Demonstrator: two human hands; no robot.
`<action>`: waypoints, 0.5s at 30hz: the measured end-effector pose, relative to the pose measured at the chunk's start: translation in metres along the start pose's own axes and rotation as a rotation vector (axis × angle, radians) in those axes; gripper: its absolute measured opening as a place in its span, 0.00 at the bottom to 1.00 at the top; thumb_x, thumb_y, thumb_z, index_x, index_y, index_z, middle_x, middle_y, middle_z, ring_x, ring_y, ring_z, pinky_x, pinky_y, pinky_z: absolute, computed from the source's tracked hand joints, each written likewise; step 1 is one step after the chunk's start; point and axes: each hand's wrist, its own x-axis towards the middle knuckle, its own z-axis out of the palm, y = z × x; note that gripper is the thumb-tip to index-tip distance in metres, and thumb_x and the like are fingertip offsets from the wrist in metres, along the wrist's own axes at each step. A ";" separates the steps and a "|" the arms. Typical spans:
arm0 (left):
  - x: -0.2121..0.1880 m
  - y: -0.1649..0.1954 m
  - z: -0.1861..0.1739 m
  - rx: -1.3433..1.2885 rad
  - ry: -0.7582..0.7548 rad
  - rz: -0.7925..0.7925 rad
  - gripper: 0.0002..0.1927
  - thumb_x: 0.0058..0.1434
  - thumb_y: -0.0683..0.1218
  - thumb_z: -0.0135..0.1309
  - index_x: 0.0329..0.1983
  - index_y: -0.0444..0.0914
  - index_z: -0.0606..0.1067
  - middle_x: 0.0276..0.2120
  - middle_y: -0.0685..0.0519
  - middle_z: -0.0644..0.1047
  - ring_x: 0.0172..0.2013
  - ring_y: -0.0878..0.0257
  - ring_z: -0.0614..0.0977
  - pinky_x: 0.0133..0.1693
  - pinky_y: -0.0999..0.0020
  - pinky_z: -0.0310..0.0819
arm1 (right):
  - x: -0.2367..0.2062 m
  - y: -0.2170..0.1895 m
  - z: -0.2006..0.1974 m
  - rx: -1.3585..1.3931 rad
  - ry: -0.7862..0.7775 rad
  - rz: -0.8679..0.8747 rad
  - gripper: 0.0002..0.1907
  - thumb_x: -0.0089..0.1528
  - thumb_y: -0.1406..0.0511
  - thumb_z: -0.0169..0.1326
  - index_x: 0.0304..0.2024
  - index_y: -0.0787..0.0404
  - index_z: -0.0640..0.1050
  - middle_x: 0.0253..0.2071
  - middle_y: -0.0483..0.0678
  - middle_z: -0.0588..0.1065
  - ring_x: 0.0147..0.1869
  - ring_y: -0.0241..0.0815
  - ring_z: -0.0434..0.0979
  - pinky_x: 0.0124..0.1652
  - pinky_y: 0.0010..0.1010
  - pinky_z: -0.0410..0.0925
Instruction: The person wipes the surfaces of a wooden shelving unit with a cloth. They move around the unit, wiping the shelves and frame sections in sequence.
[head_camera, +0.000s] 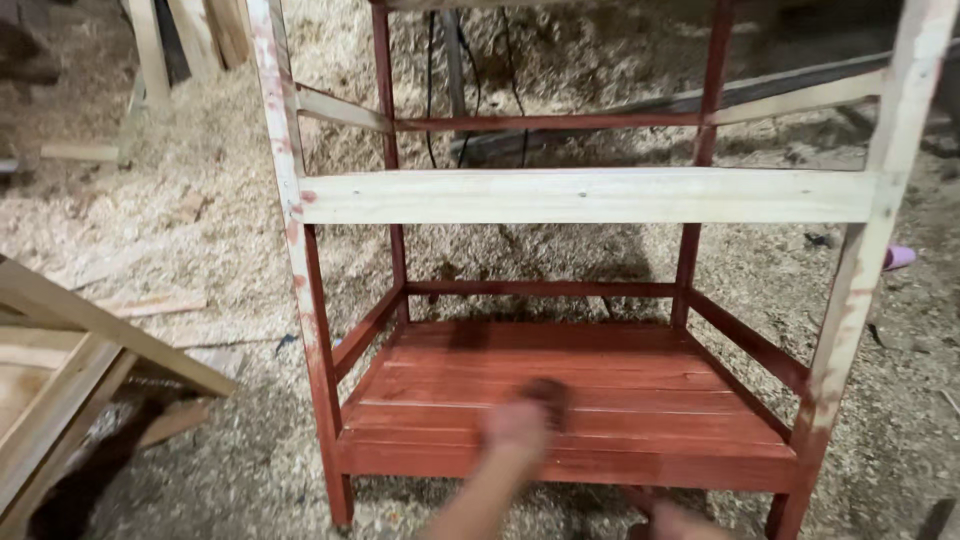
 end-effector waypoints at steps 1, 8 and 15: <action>-0.001 -0.037 -0.003 -0.017 0.011 -0.117 0.16 0.69 0.51 0.44 0.45 0.44 0.82 0.45 0.49 0.83 0.48 0.54 0.85 0.45 0.54 0.80 | 0.002 0.001 0.006 0.004 0.010 -0.019 0.49 0.65 0.57 0.62 0.74 0.49 0.43 0.72 0.59 0.34 0.73 0.55 0.34 0.64 0.41 0.51; -0.020 -0.212 -0.036 -0.035 0.199 -0.525 0.20 0.68 0.50 0.40 0.50 0.45 0.83 0.54 0.48 0.81 0.54 0.52 0.84 0.53 0.53 0.79 | 0.000 0.019 0.021 -0.017 0.017 -0.119 0.56 0.64 0.58 0.64 0.76 0.49 0.35 0.78 0.60 0.24 0.81 0.57 0.23 0.73 0.41 0.45; 0.001 -0.122 -0.035 0.178 -0.085 -0.470 0.21 0.68 0.52 0.38 0.55 0.44 0.80 0.58 0.47 0.78 0.59 0.51 0.78 0.54 0.53 0.77 | -0.027 0.064 0.012 0.279 0.401 -0.193 0.59 0.55 0.67 0.67 0.76 0.50 0.40 0.79 0.56 0.35 0.83 0.52 0.28 0.73 0.40 0.42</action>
